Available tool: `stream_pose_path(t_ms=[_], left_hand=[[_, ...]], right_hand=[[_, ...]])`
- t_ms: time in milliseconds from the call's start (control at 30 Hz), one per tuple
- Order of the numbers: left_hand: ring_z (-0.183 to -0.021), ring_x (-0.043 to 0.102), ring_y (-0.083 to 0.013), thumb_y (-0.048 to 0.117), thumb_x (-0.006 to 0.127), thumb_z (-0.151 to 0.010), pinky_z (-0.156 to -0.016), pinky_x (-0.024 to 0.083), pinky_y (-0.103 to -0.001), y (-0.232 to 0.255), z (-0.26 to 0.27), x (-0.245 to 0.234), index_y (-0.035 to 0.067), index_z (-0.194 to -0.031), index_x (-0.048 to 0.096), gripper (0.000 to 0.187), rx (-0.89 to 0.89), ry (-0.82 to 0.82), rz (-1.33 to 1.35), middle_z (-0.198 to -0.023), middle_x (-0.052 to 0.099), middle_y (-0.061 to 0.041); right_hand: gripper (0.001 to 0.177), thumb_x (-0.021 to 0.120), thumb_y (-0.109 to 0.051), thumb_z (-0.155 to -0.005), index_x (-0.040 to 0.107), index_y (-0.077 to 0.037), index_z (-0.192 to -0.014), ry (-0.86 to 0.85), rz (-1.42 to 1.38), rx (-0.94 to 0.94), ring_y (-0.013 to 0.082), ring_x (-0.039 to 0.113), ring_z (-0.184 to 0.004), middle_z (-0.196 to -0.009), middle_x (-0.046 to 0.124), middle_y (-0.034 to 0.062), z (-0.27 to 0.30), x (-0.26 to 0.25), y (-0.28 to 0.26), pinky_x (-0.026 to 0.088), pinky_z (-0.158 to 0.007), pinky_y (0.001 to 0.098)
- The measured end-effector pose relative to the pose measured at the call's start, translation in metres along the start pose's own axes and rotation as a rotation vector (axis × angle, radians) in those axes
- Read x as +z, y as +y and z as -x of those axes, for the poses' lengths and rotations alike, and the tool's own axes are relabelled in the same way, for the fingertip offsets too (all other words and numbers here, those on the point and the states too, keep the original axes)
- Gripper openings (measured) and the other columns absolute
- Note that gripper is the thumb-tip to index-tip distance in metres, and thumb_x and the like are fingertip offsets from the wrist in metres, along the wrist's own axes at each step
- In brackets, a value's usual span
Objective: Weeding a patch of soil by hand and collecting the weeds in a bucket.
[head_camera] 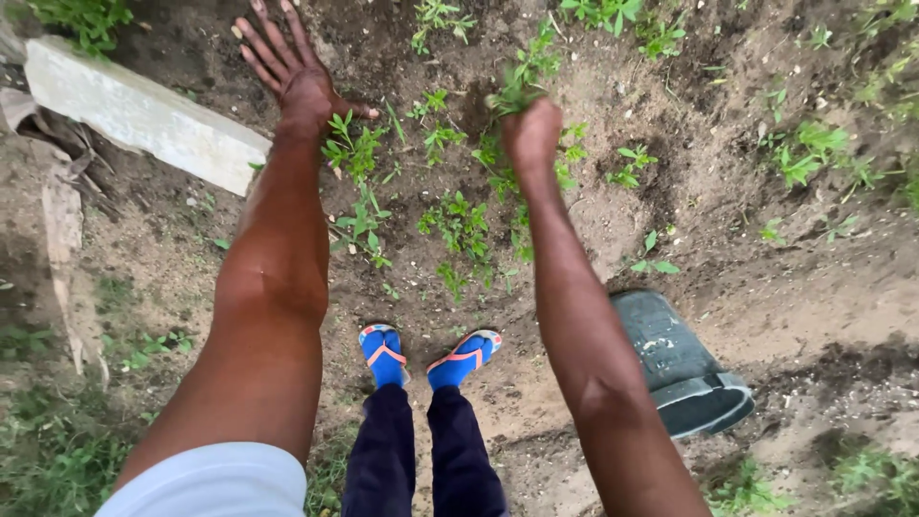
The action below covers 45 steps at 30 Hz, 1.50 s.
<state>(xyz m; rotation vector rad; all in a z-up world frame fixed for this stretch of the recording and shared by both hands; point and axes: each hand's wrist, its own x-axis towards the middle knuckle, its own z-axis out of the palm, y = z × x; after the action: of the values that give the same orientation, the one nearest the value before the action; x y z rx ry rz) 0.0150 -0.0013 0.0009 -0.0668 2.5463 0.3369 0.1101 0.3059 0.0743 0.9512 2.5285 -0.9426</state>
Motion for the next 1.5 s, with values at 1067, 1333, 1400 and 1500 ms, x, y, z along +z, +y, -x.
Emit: stream_pose_path(t_ms=[1067,1333,1400,1500], left_hand=[[-0.148,-0.034,-0.0522,0.078,0.089,-0.049,-0.124,-0.02,-0.067,-0.01,-0.02,0.022,0.009,-0.164,-0.027,0.177,-0.08,-0.119,-0.096,-0.164,-0.031,-0.037],[-0.149,-0.034,-0.0524,0.08,0.087,-0.051,-0.124,-0.019,-0.067,-0.001,-0.01,0.014,0.008,-0.164,-0.027,0.176,-0.051,-0.079,-0.126,-0.164,-0.031,-0.037],[-0.149,-0.033,-0.0527,0.08,0.087,-0.051,-0.125,-0.019,-0.068,-0.002,-0.005,0.009,0.008,-0.164,-0.027,0.176,-0.061,-0.078,-0.127,-0.164,-0.031,-0.037],[-0.15,-0.033,-0.0538,0.079,0.089,-0.053,-0.126,-0.018,-0.068,0.001,0.0,0.009,0.008,-0.164,-0.028,0.176,-0.047,-0.047,-0.102,-0.164,-0.031,-0.037]], right_hand=[[0.03,0.04,-0.002,-0.096,0.069,0.001,-0.097,-0.033,-0.002,-0.175,0.0197,0.06,-0.067,-0.082,0.062,0.0141,-0.027,0.05,0.041,0.051,-0.045,0.0299],[0.03,0.041,0.003,-0.099,0.071,0.003,-0.106,-0.18,0.24,-0.255,0.0227,0.06,-0.076,-0.102,0.064,0.0181,-0.028,0.033,0.04,0.053,-0.054,0.0294],[0.031,0.041,0.003,-0.099,0.071,0.004,-0.105,-0.237,0.211,-0.207,0.0222,0.06,-0.074,-0.11,0.065,0.0178,-0.025,0.034,0.042,0.053,-0.054,0.0305],[0.031,0.046,0.005,-0.093,0.072,0.003,-0.111,-0.183,0.131,-0.388,0.0177,0.062,-0.076,-0.12,0.067,0.0209,-0.018,0.03,0.053,0.056,-0.054,0.0263]])
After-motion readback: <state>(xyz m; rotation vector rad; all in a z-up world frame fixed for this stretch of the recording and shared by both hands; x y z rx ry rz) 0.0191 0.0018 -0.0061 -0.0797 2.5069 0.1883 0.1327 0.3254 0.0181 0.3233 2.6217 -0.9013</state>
